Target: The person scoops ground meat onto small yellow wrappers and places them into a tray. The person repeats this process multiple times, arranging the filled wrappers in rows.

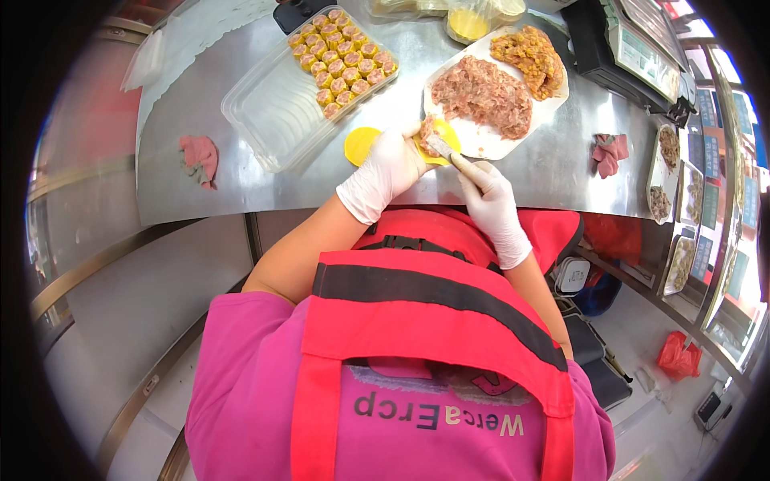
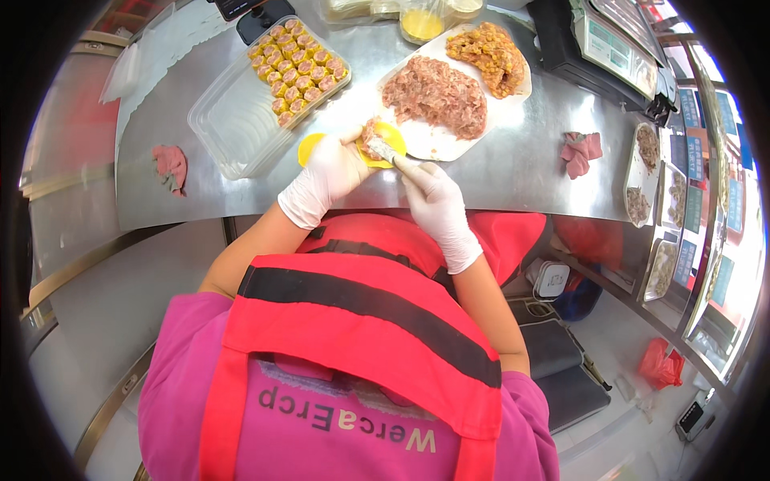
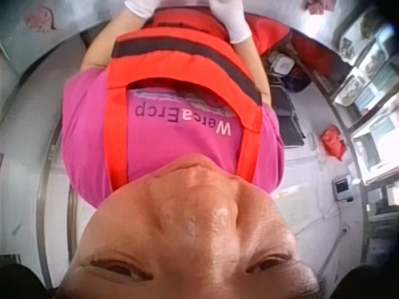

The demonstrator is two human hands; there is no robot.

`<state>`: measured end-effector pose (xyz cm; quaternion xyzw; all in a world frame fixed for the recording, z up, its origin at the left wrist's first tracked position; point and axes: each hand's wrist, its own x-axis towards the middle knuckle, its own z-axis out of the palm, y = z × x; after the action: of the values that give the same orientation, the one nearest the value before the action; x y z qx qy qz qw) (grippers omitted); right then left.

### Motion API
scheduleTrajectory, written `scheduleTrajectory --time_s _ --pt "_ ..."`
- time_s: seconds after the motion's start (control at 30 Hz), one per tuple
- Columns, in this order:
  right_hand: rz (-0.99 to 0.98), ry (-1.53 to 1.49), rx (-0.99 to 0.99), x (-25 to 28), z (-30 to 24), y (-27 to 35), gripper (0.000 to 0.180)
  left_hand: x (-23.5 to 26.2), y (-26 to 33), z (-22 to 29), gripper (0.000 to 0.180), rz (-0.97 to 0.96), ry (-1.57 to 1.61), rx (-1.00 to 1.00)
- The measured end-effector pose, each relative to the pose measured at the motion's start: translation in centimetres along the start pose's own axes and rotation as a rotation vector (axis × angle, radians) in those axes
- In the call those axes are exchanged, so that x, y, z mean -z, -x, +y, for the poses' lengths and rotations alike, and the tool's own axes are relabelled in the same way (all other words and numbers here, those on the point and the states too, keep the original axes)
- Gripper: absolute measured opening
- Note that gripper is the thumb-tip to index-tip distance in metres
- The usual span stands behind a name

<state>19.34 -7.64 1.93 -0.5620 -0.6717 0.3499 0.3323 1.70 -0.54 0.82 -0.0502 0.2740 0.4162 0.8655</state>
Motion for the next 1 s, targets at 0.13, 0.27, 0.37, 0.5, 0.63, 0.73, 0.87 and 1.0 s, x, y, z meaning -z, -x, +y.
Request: scheduleTrajectory --time_s 0.13,0.27,0.37,0.5,0.63,0.73,0.87,1.0 --pt "-0.084 0.128 -0.015 1.7 -0.6 0.1 0.031 0.2 0.5 1.2 0.041 0.092 -0.077 -0.082" --pt "-0.056 0.105 -0.023 4.7 -1.0 -0.6 0.027 0.5 0.6 1.6 0.037 0.09 -0.252 -0.19" --pt "-0.038 0.155 0.034 4.4 -3.3 -1.6 0.025 0.6 0.3 1.4 0.035 0.021 -0.258 -0.144" --pt "-0.08 0.323 0.105 3.8 -3.8 -1.7 0.028 -0.4 0.5 0.9 0.033 -0.022 -0.258 -0.096" --pt "-0.126 0.445 0.122 4.1 -4.1 -2.1 0.026 0.8 0.2 0.5 0.035 -0.039 -0.302 -0.122" --pt "-0.183 0.503 0.094 4.5 -4.4 -2.6 0.026 1.5 -0.1 0.0 0.04 -0.162 -0.344 -0.131" --pt "-0.164 0.507 0.105 6.2 -4.9 -2.7 0.023 -1.5 2.5 1.1 0.04 -0.228 -0.286 -0.033" --pt "-0.133 0.486 0.102 6.8 -6.0 -2.8 0.023 1.9 1.3 2.4 0.044 -0.091 -1.109 -0.002"
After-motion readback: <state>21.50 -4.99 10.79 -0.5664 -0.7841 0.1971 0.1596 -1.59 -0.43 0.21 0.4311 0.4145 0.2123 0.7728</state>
